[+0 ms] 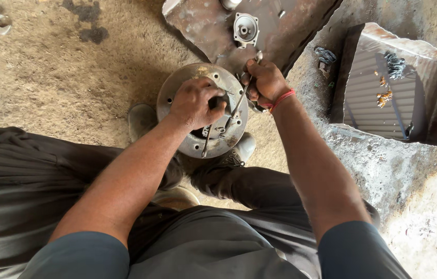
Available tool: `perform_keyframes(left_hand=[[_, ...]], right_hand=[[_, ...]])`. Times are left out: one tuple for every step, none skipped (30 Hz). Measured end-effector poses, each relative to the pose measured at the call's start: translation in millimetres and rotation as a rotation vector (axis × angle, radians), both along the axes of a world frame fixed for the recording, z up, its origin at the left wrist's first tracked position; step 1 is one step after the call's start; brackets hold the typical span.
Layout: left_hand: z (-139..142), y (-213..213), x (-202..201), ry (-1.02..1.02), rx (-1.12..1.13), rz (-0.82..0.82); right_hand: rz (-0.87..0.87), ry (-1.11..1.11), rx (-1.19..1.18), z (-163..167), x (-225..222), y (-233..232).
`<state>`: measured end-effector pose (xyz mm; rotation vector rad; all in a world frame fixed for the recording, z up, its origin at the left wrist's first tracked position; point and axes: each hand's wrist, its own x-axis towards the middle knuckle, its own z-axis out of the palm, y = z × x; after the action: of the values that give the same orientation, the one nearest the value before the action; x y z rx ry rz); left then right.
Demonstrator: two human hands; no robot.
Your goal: The person disassembles a small engine component, removes a piston and cylinder, and uses a wrench and pliers to adjust internal parts. The person places removed parts on a nearby metal tray and continues to manipulate the engine housing.
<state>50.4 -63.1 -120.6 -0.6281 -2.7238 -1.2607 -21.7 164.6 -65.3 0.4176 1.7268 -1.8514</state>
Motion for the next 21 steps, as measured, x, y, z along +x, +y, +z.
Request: perform_keyframes(left_hand=[[1.3,0.8,0.0,0.006,-0.013,0.002],[2.6,1.4,1.3,0.005,-0.022,-0.002],[4.2,2.3,1.6,0.013,-0.030,-0.003],[5.7,1.4,-0.1,0.030,-0.044,0.005],[7.0,0.2,-0.4,0.044,-0.021,0.000],[8.1,-0.2,-0.1,0.048,0.003,-0.009],[9.0,-1.5,-1.2,0.059,0.025,-0.019],[9.6,-3.5,-3.0,0.082,-0.003,-0.008],[9.6,-3.3,-3.4,0.094,-0.022,-0.003],[9.3,-3.3,-2.9,0.106,-0.040,0.004],[8.7,-4.1,-6.4,0.095,-0.045,0.004],[7.6,-4.1,-6.8,0.077,-0.049,0.001],[6.1,-2.1,-5.6,0.050,-0.047,-0.007],[4.5,-2.3,-6.1,0.075,-0.022,-0.003],[3.1,-1.5,-7.0,0.106,0.008,0.004],[1.7,-0.2,-7.1,0.137,0.041,0.015],[0.9,0.0,-6.6,0.109,0.024,0.016],[0.3,1.7,-6.5,0.087,0.014,0.014],[0.1,1.4,-5.6,0.066,-0.004,0.015],[0.4,1.2,-3.9,0.080,0.003,0.006],[0.9,2.0,-2.4,0.099,0.014,0.005]], right_hand=[[-0.009,-0.009,0.127,3.3,2.4,-1.6],[-0.019,-0.024,0.256,5.5,6.4,-5.0],[-0.027,-0.030,0.385,7.7,9.3,-8.4],[-0.056,0.125,0.293,8.4,11.2,-13.6],[-0.079,0.265,0.197,7.6,15.6,-19.3],[-0.104,0.392,0.098,7.1,21.3,-23.2],[-0.098,0.483,0.107,7.2,26.9,-26.1],[-0.096,0.577,0.116,8.1,35.2,-28.1],[-0.097,0.660,0.135,10.4,48.9,-26.4],[-0.034,0.720,0.218,14.0,65.3,-23.9],[0.030,0.798,0.288,17.1,79.5,-23.0],[0.092,0.867,0.361,19.9,99.6,-20.9],[0.200,0.947,0.524,21.9,122.5,-16.5],[0.307,1.026,0.684,20.5,144.3,-14.5],[0.376,0.877,0.714,15.2,169.1,-15.4],[0.451,0.729,0.738,6.1,186.3,-15.5],[0.577,0.988,0.806,-6.7,192.7,-13.9],[0.707,1.248,0.874,-20.2,195.4,-9.9],[0.838,1.514,0.927,-33.0,197.0,-4.9],[0.998,1.390,1.005,-45.2,195.8,-0.2],[1.159,1.262,1.081,-55.0,192.1,6.4]])
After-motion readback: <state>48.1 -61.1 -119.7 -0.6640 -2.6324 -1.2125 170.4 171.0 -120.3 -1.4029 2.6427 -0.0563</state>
